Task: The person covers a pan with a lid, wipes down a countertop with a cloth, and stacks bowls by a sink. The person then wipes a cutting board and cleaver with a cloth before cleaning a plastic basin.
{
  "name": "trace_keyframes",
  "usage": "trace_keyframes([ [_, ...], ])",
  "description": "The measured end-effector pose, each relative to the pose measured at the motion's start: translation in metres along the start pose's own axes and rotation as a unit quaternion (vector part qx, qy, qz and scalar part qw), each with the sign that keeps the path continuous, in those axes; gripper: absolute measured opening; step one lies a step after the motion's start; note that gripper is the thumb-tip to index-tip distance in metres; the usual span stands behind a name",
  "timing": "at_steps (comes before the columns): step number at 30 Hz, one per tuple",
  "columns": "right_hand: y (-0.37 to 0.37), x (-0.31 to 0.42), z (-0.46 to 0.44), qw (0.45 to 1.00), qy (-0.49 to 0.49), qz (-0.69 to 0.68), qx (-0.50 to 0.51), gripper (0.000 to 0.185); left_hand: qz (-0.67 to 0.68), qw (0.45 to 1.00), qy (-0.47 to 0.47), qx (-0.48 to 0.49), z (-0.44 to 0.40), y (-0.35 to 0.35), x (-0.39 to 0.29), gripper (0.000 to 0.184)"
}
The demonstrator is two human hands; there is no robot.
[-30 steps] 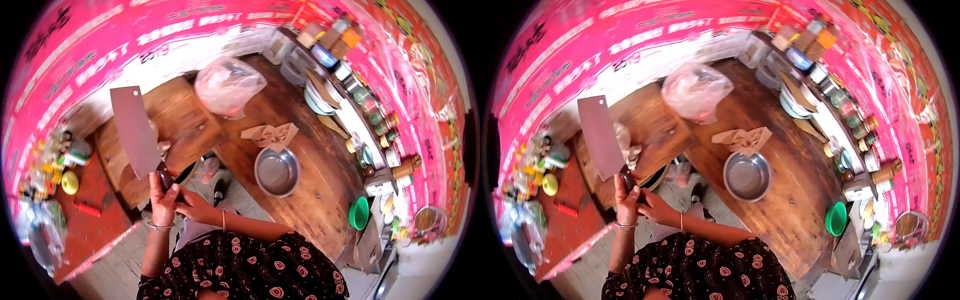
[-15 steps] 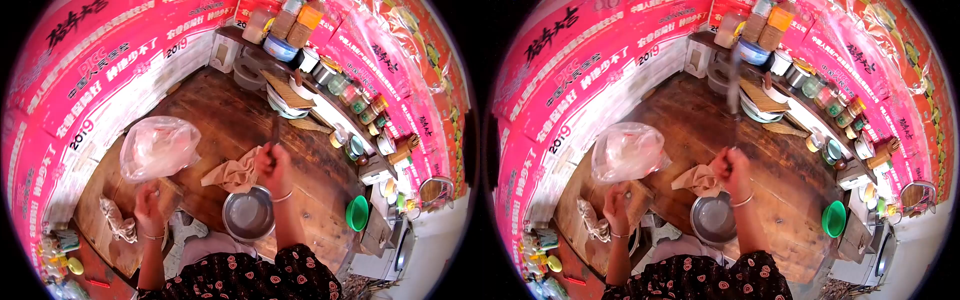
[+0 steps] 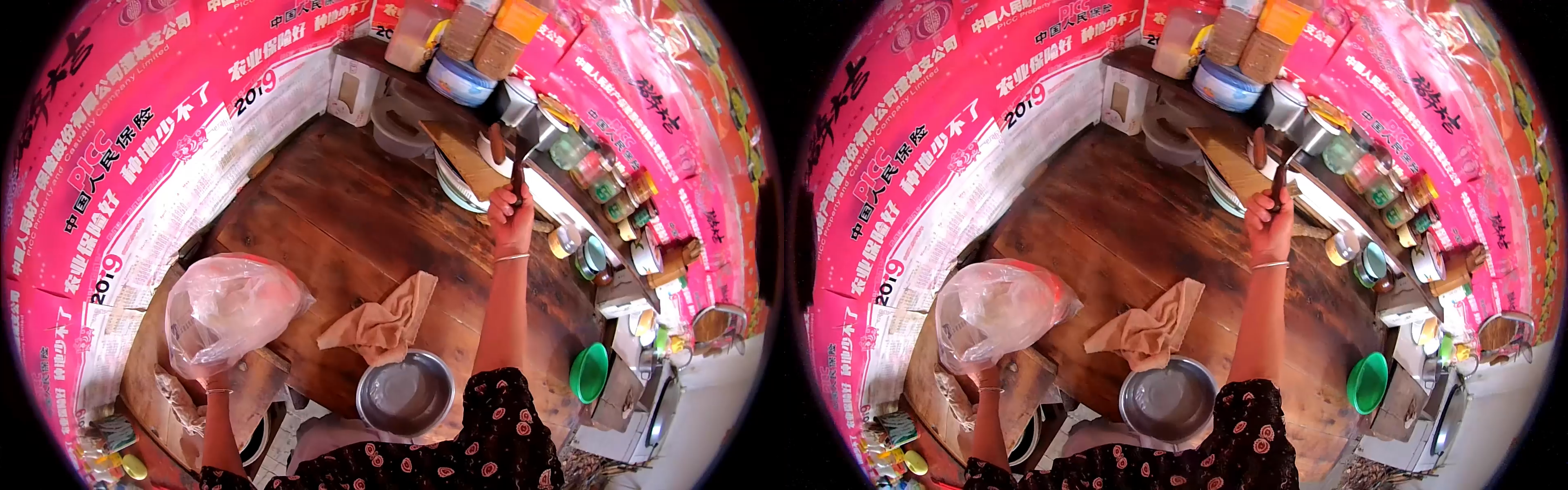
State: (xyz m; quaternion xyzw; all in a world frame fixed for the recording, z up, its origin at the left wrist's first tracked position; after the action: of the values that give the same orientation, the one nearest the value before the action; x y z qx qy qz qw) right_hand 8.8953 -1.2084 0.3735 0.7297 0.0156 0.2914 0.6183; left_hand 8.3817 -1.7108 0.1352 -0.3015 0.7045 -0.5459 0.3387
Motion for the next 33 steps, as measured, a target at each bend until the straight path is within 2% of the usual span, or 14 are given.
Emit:
trace_keyframes([
  [4,-0.03,0.026,-0.045,1.0,0.01,0.025,-0.016,0.041,0.034,0.998,0.025,-0.052,0.005,-0.033,-0.034,0.039],
  [8,-0.049,0.039,-0.058,0.996,0.002,0.044,-0.08,0.07,0.035,0.996,0.029,-0.076,0.013,-0.051,-0.04,0.043],
  [12,-0.077,0.013,-0.009,0.97,-0.117,0.132,-0.168,0.061,0.03,0.996,0.028,-0.085,0.017,-0.061,-0.044,0.047],
  [14,-0.072,-0.065,0.018,0.967,0.054,0.245,-0.044,0.045,0.029,0.995,0.028,-0.087,0.016,-0.062,-0.046,0.049],
  [15,-0.035,-0.112,0.042,0.905,0.034,0.399,-0.143,0.037,0.028,0.995,0.027,-0.089,0.018,-0.063,-0.047,0.05],
  [16,-0.027,-0.166,0.05,0.868,0.121,0.48,-0.027,0.046,0.026,0.995,0.026,-0.089,0.017,-0.064,-0.047,0.051],
  [17,-0.037,-0.221,0.059,0.7,0.109,0.691,0.143,0.068,0.026,0.995,0.026,-0.091,0.017,-0.065,-0.048,0.052],
  [18,-0.02,-0.27,0.084,0.721,0.151,0.659,0.151,0.088,0.026,0.995,0.027,-0.091,0.017,-0.065,-0.049,0.053],
  [20,0.025,-0.325,0.107,0.514,0.158,0.809,0.238,0.097,0.028,0.995,0.028,-0.091,0.015,-0.065,-0.05,0.056],
  [22,0.025,-0.373,0.106,0.669,0.111,0.696,0.238,0.092,0.029,0.995,0.029,-0.091,0.012,-0.066,-0.052,0.058],
  [28,-0.017,-0.455,0.08,0.612,0.245,0.718,0.225,0.055,-0.027,0.995,0.059,-0.07,0.006,-0.065,-0.054,0.07],
  [29,-0.024,-0.457,0.076,0.622,0.26,0.709,0.207,0.049,-0.041,0.995,0.067,-0.066,0.003,-0.064,-0.056,0.073],
  [30,-0.029,-0.456,0.072,0.635,0.274,0.698,0.186,0.044,0.097,0.995,-0.02,-0.016,-0.001,-0.07,-0.046,0.056],
  [33,-0.022,-0.42,0.056,0.768,0.298,0.566,0.023,0.027,0.047,0.998,0.01,-0.046,-0.003,-0.084,-0.063,0.041],
])
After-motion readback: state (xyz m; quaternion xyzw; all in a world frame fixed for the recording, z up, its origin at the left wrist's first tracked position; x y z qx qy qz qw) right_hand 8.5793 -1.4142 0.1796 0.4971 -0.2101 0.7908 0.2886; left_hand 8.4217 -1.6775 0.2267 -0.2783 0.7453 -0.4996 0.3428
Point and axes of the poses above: each hand's wrist, its own z-axis away from the middle knuckle, its own y-axis out of the palm, x = y × z, the point moved 10 cm from there along -z, towards the middle knuckle, and after that the axes turned 1 degree about y, right-handed, at the moved point
